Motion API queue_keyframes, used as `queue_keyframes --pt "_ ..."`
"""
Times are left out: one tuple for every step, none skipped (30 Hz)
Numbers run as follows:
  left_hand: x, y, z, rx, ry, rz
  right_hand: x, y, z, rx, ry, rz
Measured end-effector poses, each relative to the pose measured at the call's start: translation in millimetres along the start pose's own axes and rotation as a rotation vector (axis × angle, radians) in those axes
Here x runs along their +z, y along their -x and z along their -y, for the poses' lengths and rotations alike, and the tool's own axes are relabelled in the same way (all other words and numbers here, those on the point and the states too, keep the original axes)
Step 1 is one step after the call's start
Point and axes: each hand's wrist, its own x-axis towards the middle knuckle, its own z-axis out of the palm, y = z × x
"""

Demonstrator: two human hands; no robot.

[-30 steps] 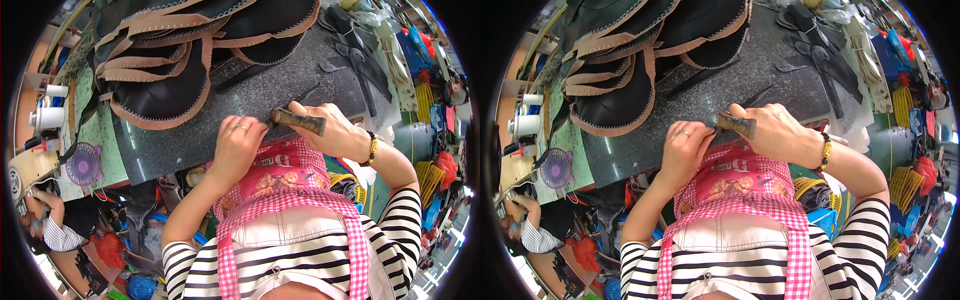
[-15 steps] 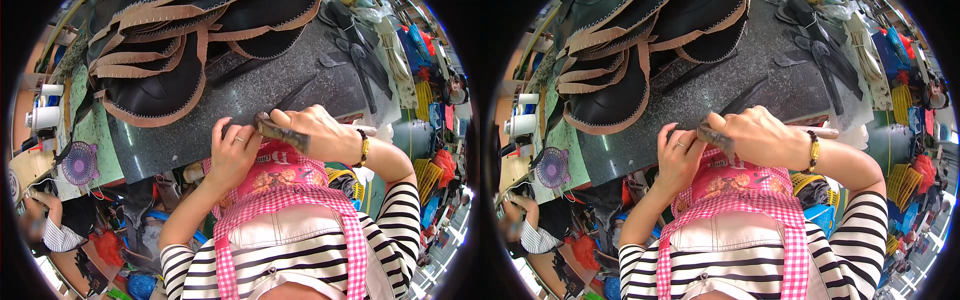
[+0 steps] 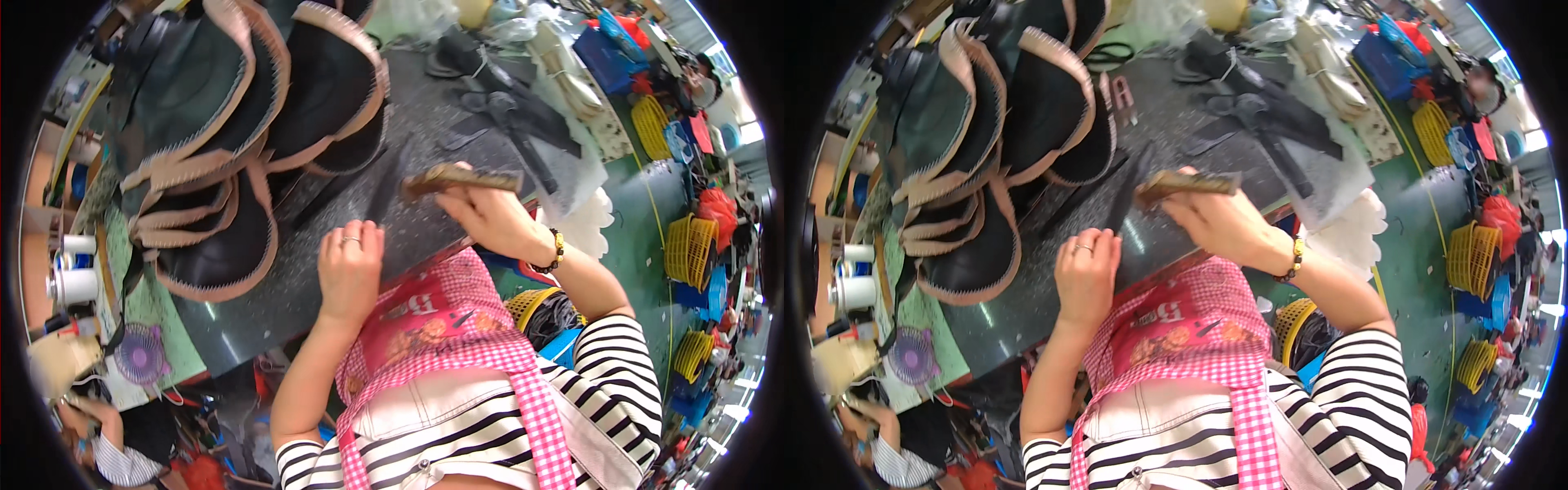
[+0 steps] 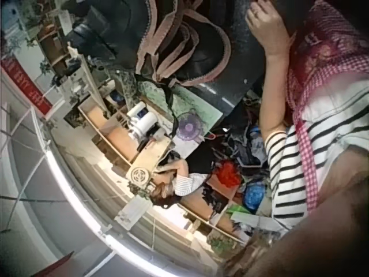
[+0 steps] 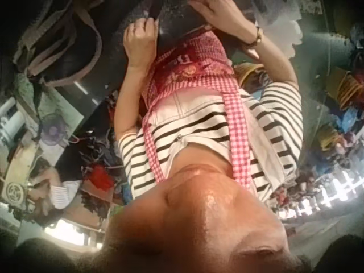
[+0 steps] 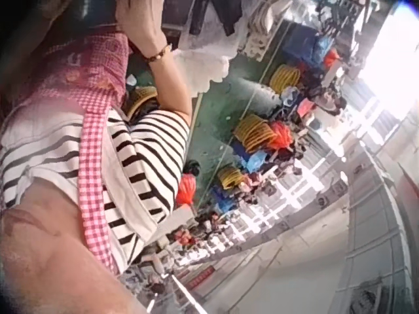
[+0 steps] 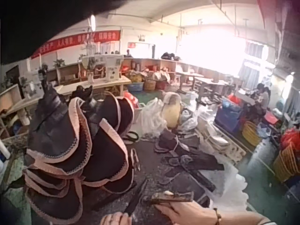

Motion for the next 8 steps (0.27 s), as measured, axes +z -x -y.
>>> queue_keyframes --pt "3 -12 4 0.003 -0.032 0.025 -13 6 -9 0.111 -0.006 -0.042" --pt "9 -25 9 0.031 -0.127 0.030 -28 11 -19 0.166 0.036 -0.113" --pt "15 -36 14 0.007 -0.181 0.018 -45 15 -29 0.218 0.077 -0.181" --pt "21 -46 21 0.001 -0.202 -0.009 -59 24 -45 0.286 0.092 -0.248" --pt "24 -53 24 -0.019 -0.234 -0.032 -70 32 -59 0.343 0.098 -0.304" --pt "25 -59 18 -0.018 -0.199 -0.065 -81 37 -66 0.325 0.155 -0.378" --pt "24 -62 11 -0.014 -0.164 -0.095 -92 45 -73 0.438 0.158 -0.354" --pt "21 -62 2 -0.011 -0.128 -0.125 -98 46 -77 0.440 0.161 -0.361"
